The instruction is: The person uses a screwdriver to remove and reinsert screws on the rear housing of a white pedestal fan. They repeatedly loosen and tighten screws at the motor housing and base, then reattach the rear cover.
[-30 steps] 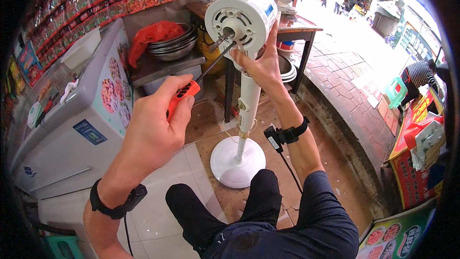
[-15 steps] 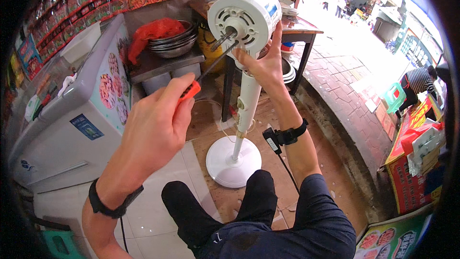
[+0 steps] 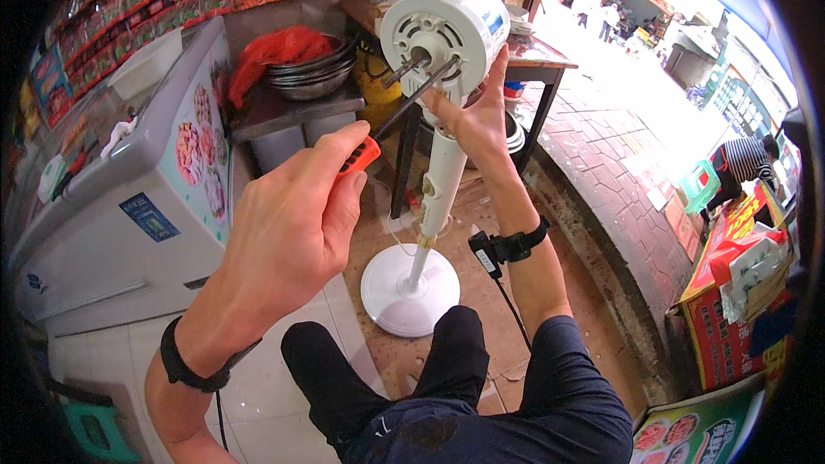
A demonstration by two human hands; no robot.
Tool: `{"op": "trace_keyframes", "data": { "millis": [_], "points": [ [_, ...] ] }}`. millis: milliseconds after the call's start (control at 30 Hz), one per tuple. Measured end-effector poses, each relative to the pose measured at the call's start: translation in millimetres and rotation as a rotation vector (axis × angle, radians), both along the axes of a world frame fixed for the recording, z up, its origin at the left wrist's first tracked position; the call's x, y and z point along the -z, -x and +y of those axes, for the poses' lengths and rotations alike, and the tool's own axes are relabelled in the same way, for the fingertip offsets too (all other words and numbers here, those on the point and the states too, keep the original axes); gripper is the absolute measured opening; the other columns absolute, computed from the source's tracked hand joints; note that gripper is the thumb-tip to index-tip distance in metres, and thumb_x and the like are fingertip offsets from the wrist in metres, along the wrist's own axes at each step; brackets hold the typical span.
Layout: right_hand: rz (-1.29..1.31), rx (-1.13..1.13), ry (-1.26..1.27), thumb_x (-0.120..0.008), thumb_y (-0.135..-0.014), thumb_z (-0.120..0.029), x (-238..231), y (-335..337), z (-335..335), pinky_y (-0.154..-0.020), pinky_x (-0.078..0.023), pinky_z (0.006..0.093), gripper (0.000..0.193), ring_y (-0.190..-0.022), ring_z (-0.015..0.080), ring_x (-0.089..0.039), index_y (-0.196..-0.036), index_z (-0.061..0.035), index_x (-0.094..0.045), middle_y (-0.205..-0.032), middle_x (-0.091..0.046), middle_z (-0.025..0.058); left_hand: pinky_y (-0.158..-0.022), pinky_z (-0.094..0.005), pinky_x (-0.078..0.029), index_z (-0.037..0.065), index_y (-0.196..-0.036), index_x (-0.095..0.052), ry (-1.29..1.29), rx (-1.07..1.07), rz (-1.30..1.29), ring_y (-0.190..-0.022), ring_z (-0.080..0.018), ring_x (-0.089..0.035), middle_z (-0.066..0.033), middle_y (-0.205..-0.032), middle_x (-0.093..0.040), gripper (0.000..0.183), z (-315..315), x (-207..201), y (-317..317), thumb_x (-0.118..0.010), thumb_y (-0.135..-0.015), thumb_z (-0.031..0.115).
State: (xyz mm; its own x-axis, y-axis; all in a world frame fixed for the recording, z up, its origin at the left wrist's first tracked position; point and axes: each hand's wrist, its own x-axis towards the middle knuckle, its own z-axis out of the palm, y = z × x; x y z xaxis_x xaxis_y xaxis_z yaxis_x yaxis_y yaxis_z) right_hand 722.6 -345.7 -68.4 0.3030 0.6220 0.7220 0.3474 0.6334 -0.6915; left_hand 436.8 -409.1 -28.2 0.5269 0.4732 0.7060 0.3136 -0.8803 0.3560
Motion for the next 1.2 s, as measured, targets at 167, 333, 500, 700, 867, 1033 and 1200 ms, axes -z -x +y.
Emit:
{"op": "trace_keyframes", "data": {
  "millis": [167,333,500,700,867,1033,1200],
  "points": [
    [0.027,-0.027,0.011,-0.089,-0.075,-0.012,0.4,0.0,-0.6,-0.111,-0.045,0.0354,0.139,-0.128,0.0247,-0.057,-0.16,0.0008,0.02,-0.145,-0.053,0.019,-0.065,-0.044,-0.053,0.002,-0.133,-0.058,0.01,0.037,-0.048,-0.076,-0.0382,-0.068,-0.0216,-0.089,-0.068,0.035,2.3,-0.1,-3.5,-0.063,-0.098,0.007],
    [0.001,0.024,-0.012,-0.089,-0.074,-0.013,-1.1,2.2,-0.9,-0.11,-0.046,0.0344,0.138,-0.125,0.0246,-0.059,-0.161,0.0014,0.017,-0.144,-0.055,0.0199,-0.054,-0.03,-0.043,0.003,-0.134,-0.058,0.648,0.17,-0.147,-0.061,-0.0127,-0.054,-0.0069,-0.079,-0.062,0.032,3.2,-8.7,3.2,-0.058,-0.106,0.019],
    [-0.001,0.03,0.018,-0.09,-0.074,-0.018,0.7,-0.3,-2.3,-0.11,-0.046,0.0344,0.141,-0.124,0.0259,-0.06,-0.161,0.0002,0.019,-0.142,-0.057,0.0206,-0.049,-0.0211,-0.032,0.006,-0.135,-0.058,0.975,0.256,-0.227,-0.055,-0.0025,-0.039,0.0019,-0.077,-0.056,0.033,-2.3,-19.4,4.0,-0.055,-0.108,0.025],
    [-0.021,0.055,-0.01,-0.089,-0.074,-0.018,3.1,0.5,0.3,-0.109,-0.046,0.0328,0.142,-0.123,0.0255,-0.06,-0.161,-0.0028,0.022,-0.14,-0.059,0.0204,-0.042,-0.0207,-0.029,0.009,-0.139,-0.053,1.409,0.464,-0.422,-0.045,-0.0025,-0.034,-0.0011,-0.079,-0.055,0.035,-4.1,-23.3,5.1,-0.048,-0.111,0.03],
    [0.028,-0.01,-0.009,-0.088,-0.077,-0.015,4.7,1.7,-0.1,-0.107,-0.047,0.0328,0.14,-0.12,0.0256,-0.062,-0.161,-0.0045,0.024,-0.138,-0.061,0.0194,-0.039,-0.0223,-0.03,0.012,-0.141,-0.05,0.988,0.195,-0.122,-0.037,-0.0038,-0.029,-0.0035,-0.082,-0.056,0.036,3.0,-22.5,0.1,-0.044,-0.111,0.03],
    [-0.063,0.051,-0.078,-0.088,-0.077,-0.014,10.0,-3.5,10.2,-0.107,-0.047,0.0326,0.14,-0.119,0.0244,-0.062,-0.161,-0.004,0.024,-0.137,-0.061,0.0181,-0.038,-0.0224,-0.029,0.013,-0.144,-0.049,1.4,0.448,-0.374,-0.037,-0.0038,-0.03,-0.0032,-0.084,-0.055,0.039,-0.6,-27.7,7.4,-0.044,-0.11,0.032],
    [-0.151,0.161,-0.155,-0.089,-0.078,-0.016,17.7,-9.0,22.7,-0.104,-0.048,0.0331,0.14,-0.114,0.0235,-0.063,-0.161,-0.0037,0.022,-0.132,-0.064,0.0189,-0.043,-0.023,-0.029,0.01,-0.141,-0.051,1.413,0.475,-0.388,-0.044,-0.0045,-0.035,-0.0039,-0.086,-0.057,0.038,-1.7,-28.8,5.7,-0.047,-0.109,0.03]
  ]
}}
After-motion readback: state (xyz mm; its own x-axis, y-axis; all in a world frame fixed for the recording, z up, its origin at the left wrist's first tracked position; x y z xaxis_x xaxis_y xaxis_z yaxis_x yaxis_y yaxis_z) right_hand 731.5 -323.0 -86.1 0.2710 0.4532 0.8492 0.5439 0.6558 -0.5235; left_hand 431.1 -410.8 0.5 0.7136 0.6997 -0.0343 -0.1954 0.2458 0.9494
